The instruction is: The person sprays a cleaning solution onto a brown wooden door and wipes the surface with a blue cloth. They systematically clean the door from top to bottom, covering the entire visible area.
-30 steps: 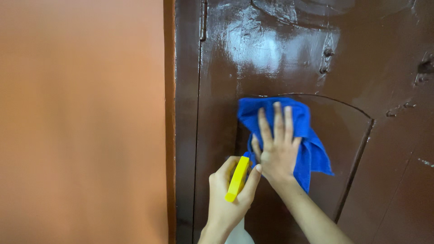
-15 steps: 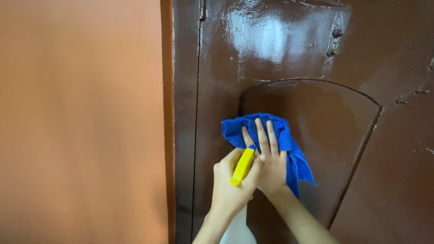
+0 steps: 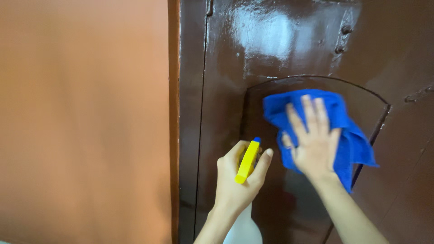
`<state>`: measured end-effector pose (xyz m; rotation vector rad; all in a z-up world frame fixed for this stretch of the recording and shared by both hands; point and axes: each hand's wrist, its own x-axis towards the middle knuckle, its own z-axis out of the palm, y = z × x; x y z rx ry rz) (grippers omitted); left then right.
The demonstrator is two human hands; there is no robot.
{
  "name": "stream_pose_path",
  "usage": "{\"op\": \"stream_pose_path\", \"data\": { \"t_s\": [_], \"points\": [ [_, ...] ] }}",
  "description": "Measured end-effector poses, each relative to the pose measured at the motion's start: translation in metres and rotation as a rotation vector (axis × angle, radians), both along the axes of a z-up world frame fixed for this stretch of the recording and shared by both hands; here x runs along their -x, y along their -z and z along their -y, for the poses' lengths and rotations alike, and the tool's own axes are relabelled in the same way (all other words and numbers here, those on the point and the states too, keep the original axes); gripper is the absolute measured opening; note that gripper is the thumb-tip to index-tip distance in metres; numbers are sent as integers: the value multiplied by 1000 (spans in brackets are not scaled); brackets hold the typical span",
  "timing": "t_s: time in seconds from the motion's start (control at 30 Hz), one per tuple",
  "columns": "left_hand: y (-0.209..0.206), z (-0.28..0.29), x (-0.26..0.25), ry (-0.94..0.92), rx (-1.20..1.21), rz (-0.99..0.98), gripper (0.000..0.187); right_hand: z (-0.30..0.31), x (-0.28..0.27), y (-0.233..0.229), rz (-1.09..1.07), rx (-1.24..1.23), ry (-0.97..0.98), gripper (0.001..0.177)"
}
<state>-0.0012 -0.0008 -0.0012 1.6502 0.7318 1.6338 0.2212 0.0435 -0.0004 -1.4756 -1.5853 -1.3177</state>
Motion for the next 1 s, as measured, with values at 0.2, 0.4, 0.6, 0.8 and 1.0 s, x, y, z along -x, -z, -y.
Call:
{"op": "stream_pose_path", "data": {
  "t_s": [0.2,0.4,0.6,0.8,1.0],
  "points": [
    [-5,6,9,-24,-19,-3,32,23,-34,23,-298,-137,36,69],
    [-9,8,22,-23,41,-27,33,19,-41,32,-340,-184,8,66],
    [-11,8,33,-49,3,-72,32,8,-21,25,-401,-250,-3,61],
    [-11,0,41,-67,-1,-11,31,-27,26,4,-370,-279,-26,61],
    [-6,-5,35,-86,-65,-7,29,-39,61,-6,-308,-107,-33,66]
  ]
}}
